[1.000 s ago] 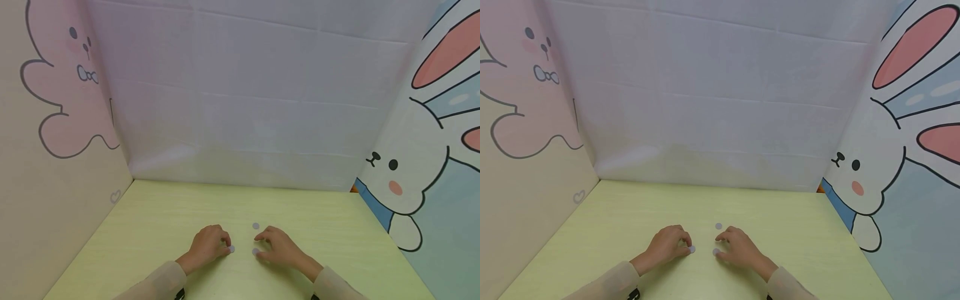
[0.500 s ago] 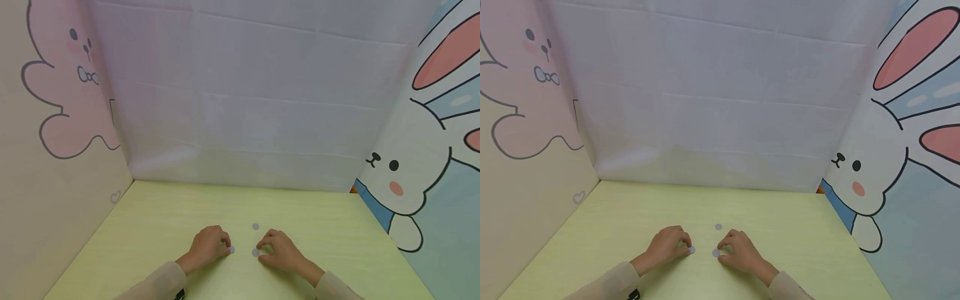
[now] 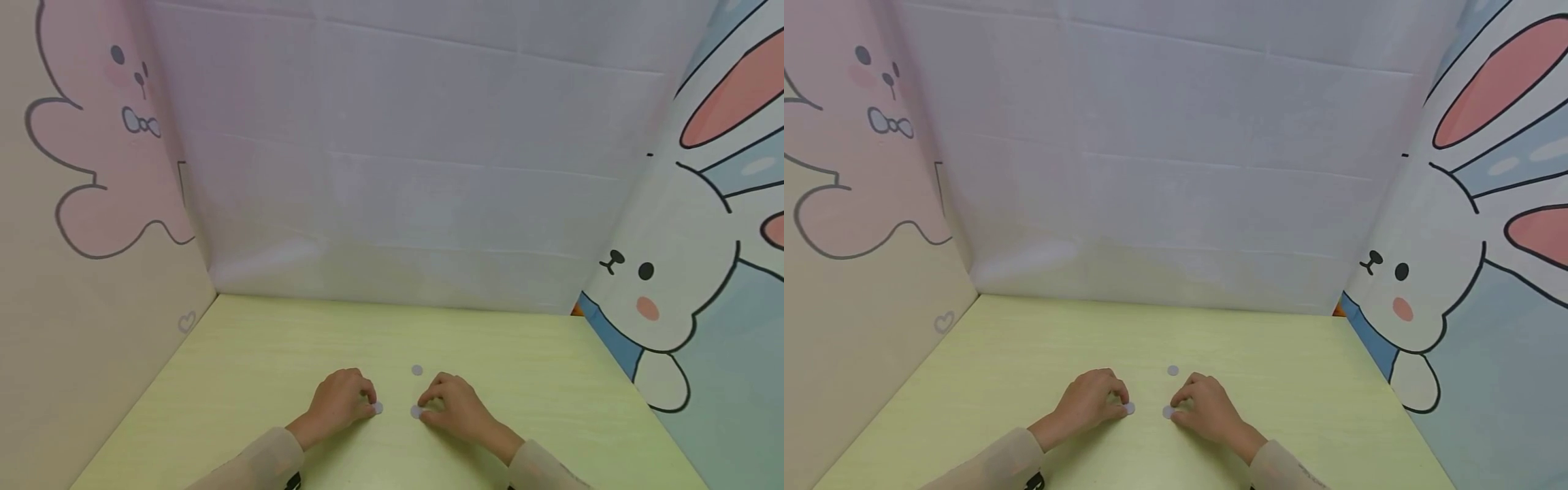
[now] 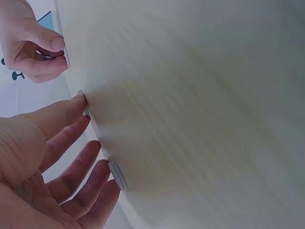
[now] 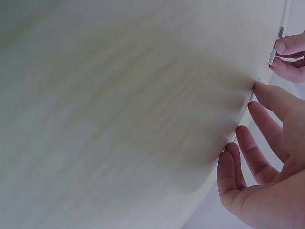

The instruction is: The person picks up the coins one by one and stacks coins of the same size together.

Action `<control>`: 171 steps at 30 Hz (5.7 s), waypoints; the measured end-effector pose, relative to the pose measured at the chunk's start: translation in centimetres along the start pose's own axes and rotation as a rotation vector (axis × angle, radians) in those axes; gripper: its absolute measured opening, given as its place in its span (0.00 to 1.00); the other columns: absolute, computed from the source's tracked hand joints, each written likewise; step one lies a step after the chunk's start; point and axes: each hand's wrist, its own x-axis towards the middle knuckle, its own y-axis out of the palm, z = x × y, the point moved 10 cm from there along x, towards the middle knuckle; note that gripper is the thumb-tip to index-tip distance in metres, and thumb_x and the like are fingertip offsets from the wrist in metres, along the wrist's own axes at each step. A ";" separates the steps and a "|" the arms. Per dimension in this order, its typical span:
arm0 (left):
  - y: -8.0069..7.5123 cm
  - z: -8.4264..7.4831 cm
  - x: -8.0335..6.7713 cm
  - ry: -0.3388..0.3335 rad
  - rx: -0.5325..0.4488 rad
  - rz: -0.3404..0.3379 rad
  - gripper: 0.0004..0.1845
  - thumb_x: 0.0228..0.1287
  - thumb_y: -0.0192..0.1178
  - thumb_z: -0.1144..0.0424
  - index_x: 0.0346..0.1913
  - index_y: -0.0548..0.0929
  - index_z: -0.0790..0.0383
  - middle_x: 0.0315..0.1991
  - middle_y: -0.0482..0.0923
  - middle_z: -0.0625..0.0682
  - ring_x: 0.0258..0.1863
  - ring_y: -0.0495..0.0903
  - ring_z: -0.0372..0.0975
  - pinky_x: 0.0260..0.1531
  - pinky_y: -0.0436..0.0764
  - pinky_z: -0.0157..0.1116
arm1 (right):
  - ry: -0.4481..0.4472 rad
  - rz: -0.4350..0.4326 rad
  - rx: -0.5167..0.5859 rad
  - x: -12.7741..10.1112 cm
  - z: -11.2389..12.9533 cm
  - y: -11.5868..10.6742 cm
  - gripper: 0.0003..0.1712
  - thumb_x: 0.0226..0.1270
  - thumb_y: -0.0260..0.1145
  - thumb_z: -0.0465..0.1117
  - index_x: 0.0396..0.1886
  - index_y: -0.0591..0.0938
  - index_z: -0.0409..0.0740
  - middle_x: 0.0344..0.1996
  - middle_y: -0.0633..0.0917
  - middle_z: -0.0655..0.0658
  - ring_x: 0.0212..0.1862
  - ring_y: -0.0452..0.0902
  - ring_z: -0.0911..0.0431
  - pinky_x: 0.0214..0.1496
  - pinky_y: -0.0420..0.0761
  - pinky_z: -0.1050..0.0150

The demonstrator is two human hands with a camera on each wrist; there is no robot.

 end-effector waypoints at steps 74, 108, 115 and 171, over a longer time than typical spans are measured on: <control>-0.8 -0.3 0.1 0.005 0.022 0.024 0.08 0.55 0.83 0.55 0.30 0.91 0.47 0.32 0.81 0.41 0.31 0.72 0.33 0.29 0.74 0.34 | -0.023 0.001 -0.016 1.5 1.4 0.2 0.05 0.62 0.81 0.44 0.37 0.94 0.53 0.37 0.84 0.56 0.40 0.78 0.59 0.44 0.76 0.63; 1.9 -4.3 2.5 0.046 0.024 0.035 0.09 0.51 0.83 0.59 0.34 0.93 0.50 0.33 0.83 0.44 0.33 0.75 0.35 0.27 0.75 0.34 | -0.005 -0.002 0.019 1.7 1.1 0.4 0.05 0.62 0.82 0.42 0.37 0.95 0.51 0.37 0.84 0.55 0.40 0.79 0.57 0.44 0.77 0.62; 2.1 -4.4 2.7 0.032 0.065 -0.003 0.07 0.52 0.83 0.58 0.31 0.93 0.49 0.31 0.81 0.43 0.31 0.75 0.35 0.23 0.74 0.34 | 0.011 0.001 0.030 1.8 0.9 0.4 0.05 0.61 0.82 0.42 0.36 0.95 0.51 0.37 0.84 0.56 0.40 0.80 0.58 0.45 0.78 0.62; 2.3 -5.3 2.8 0.037 0.110 -0.022 0.07 0.55 0.83 0.56 0.29 0.93 0.48 0.30 0.82 0.43 0.29 0.76 0.35 0.23 0.76 0.34 | 0.054 -0.046 0.008 4.7 -3.5 -1.6 0.21 0.63 0.80 0.40 0.55 0.89 0.40 0.47 0.84 0.42 0.50 0.78 0.45 0.52 0.79 0.46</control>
